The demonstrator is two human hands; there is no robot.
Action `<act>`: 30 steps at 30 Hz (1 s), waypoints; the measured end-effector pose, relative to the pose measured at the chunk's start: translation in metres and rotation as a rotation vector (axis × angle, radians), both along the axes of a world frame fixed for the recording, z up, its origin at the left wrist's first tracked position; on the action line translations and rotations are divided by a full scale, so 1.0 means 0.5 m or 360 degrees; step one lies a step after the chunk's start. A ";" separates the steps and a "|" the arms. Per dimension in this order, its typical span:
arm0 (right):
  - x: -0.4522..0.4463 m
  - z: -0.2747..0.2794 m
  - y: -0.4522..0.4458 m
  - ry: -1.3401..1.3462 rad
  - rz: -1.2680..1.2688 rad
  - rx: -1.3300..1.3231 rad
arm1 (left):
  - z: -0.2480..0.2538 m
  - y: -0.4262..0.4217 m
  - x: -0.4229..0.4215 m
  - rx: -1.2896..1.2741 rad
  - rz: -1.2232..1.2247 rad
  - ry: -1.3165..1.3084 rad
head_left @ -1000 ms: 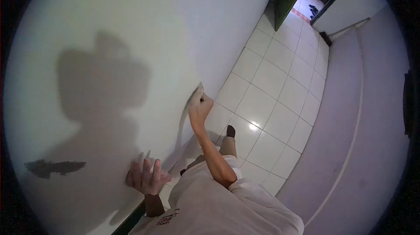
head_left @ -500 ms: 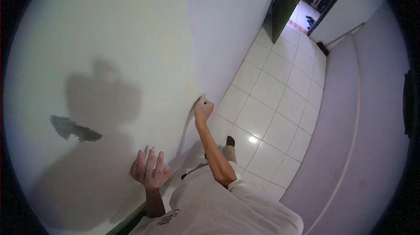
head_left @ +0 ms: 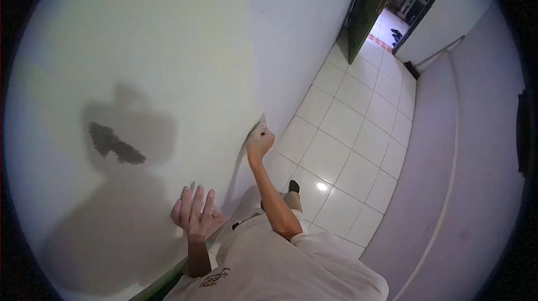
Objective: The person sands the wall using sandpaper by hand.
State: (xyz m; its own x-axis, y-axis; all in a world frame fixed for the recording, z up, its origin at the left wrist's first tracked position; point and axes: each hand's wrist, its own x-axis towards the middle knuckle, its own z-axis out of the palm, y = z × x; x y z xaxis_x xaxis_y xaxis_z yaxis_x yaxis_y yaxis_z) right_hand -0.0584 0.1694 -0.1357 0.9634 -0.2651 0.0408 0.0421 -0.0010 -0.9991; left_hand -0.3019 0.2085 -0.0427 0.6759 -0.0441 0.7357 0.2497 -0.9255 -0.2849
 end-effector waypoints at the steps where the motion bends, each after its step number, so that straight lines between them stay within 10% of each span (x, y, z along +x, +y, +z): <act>1: 0.007 0.040 -0.008 0.0092 -0.0029 -0.0010 | 0.001 0.001 0.003 0.0001 -0.0003 -0.0005; 4: 0.013 0.189 -0.019 -0.0210 0.0182 -0.0055 | -0.001 0.001 0.015 -0.0002 -0.0051 -0.0127; 8: -0.017 -0.034 -0.001 -0.0034 0.0067 -0.0139 | 0.009 -0.012 -0.006 -0.0089 -0.0073 -0.0034; 12: -0.017 0.202 -0.024 -0.0125 0.0302 -0.0167 | 0.008 -0.003 0.013 -0.0048 -0.0157 -0.0137; 17: -0.036 0.064 0.011 -0.0136 0.0013 -0.0055 | 0.013 -0.002 -0.007 -0.0057 -0.0163 -0.0065; 21: -0.053 0.331 -0.011 -0.0554 0.0281 0.0084 | 0.017 -0.006 0.006 -0.0085 -0.0146 -0.0136; 24: -0.035 0.182 0.013 -0.0760 0.0038 -0.0027 | 0.010 -0.001 0.000 -0.0120 -0.0231 -0.0182; 26: -0.022 0.123 -0.009 -0.0123 0.0136 -0.0077 | 0.013 0.006 -0.009 -0.0087 -0.0232 -0.0159; 30: -0.014 0.318 -0.012 -0.0373 0.0246 -0.0285 | 0.015 -0.006 -0.008 -0.0099 -0.0160 -0.0082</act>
